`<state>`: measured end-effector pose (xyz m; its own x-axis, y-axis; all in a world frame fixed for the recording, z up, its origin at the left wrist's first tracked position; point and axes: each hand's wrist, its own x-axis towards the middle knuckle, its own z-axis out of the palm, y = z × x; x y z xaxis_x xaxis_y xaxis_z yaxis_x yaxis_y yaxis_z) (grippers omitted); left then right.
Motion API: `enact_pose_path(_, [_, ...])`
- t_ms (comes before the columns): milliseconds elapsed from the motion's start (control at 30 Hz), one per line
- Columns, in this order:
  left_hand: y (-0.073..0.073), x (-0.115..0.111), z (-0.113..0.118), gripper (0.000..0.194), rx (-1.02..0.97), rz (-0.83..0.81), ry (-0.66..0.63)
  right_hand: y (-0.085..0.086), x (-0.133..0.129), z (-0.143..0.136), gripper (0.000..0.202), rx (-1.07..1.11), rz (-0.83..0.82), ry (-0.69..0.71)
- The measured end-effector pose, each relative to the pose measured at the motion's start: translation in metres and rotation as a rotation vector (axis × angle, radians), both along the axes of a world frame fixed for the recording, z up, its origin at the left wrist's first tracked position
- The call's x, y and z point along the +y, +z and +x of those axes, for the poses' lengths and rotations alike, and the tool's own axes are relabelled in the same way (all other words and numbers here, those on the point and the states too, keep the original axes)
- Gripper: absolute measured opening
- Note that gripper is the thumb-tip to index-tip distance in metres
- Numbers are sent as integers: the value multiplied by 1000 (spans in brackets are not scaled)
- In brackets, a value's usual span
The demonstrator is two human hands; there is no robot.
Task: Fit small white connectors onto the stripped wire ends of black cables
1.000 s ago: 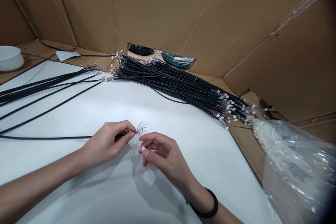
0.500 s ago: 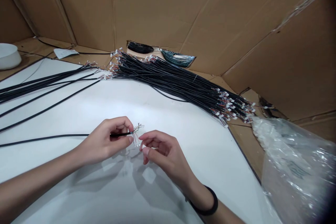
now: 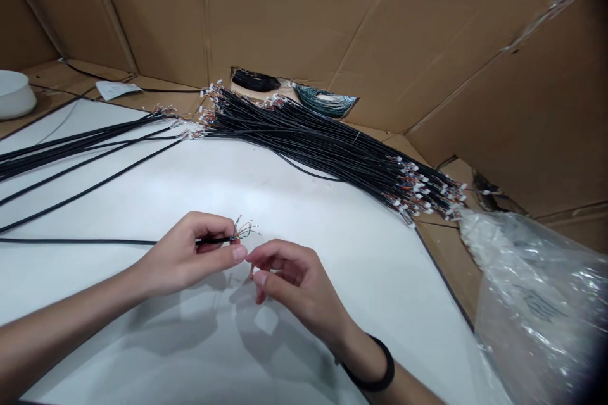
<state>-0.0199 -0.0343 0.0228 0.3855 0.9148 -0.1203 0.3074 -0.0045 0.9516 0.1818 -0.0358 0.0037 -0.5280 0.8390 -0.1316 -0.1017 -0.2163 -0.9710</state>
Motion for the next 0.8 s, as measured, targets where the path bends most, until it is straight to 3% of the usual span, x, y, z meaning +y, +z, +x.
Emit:
enact_pose_path(167, [-1,1,-3,41,-145,13,-14,-4,0,0,15,131,-25,40])
enact_pose_path(267, [0,1,0,50,-134,-24,9,-5,-1,-1,16,172,-112,53])
enact_pose_path(433, [3,-2,6,39,-17,3,-5,-2,-5,-8,13,203,-198,52])
enact_pose_path(800, [3,-2,7,28,8,22,-47,2,-9,-14,17,181,-245,88])
